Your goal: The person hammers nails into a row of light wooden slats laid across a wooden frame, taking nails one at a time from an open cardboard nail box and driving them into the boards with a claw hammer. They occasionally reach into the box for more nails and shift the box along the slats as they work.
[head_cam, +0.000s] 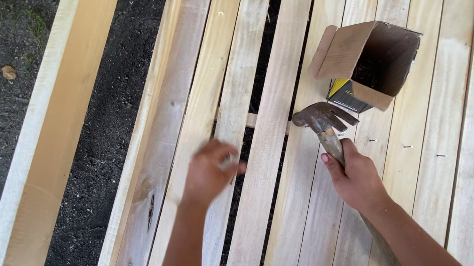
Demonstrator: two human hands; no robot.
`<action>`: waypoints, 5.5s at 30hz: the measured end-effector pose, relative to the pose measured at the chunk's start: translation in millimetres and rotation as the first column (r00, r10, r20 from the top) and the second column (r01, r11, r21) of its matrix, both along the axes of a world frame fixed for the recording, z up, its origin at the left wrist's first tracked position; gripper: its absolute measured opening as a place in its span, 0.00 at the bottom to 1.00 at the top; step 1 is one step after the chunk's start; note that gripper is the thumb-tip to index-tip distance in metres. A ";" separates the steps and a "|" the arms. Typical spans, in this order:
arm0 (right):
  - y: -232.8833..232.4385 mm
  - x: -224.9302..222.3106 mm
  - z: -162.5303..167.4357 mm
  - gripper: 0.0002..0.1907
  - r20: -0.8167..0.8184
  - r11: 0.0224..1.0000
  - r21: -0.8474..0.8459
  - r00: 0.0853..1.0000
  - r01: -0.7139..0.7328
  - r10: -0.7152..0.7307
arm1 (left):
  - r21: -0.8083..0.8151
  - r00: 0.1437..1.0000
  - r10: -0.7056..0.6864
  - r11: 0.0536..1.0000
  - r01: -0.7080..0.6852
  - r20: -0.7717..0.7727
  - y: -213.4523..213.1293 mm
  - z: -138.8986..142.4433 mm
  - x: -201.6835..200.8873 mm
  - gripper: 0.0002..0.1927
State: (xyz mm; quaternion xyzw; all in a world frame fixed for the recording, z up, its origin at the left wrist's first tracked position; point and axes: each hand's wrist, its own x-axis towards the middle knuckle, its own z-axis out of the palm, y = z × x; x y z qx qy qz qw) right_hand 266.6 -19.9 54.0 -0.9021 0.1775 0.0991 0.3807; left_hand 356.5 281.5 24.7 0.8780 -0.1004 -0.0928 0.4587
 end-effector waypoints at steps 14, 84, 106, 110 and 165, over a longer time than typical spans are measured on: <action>39.0 -6.5 12.9 0.18 -0.193 0.992 0.122 0.980 -0.022 0.045 | -0.104 0.986 0.143 0.985 -0.134 0.084 7.4 -3.1 -37.2 0.05; 0.5 -32.4 14.0 0.15 -0.112 0.986 0.048 0.982 0.157 -0.151 | -0.158 0.978 -0.044 0.984 0.077 0.206 -85.4 -26.4 40.2 0.21; 2.3 -26.1 25.9 0.15 -0.196 0.986 0.050 0.969 0.161 -0.148 | -0.090 0.984 -0.039 0.994 0.056 0.175 -86.7 -29.2 38.8 0.21; 2.3 -26.5 24.9 0.15 -0.207 0.987 0.046 0.968 0.156 -0.143 | -0.105 0.981 -0.038 0.993 0.059 0.191 -86.4 -32.5 39.4 0.19; 21.2 -26.4 21.0 0.17 -0.189 0.998 -0.051 0.981 -0.043 0.033 | -0.023 0.931 0.213 0.976 -0.216 0.296 -77.6 -38.1 4.2 0.18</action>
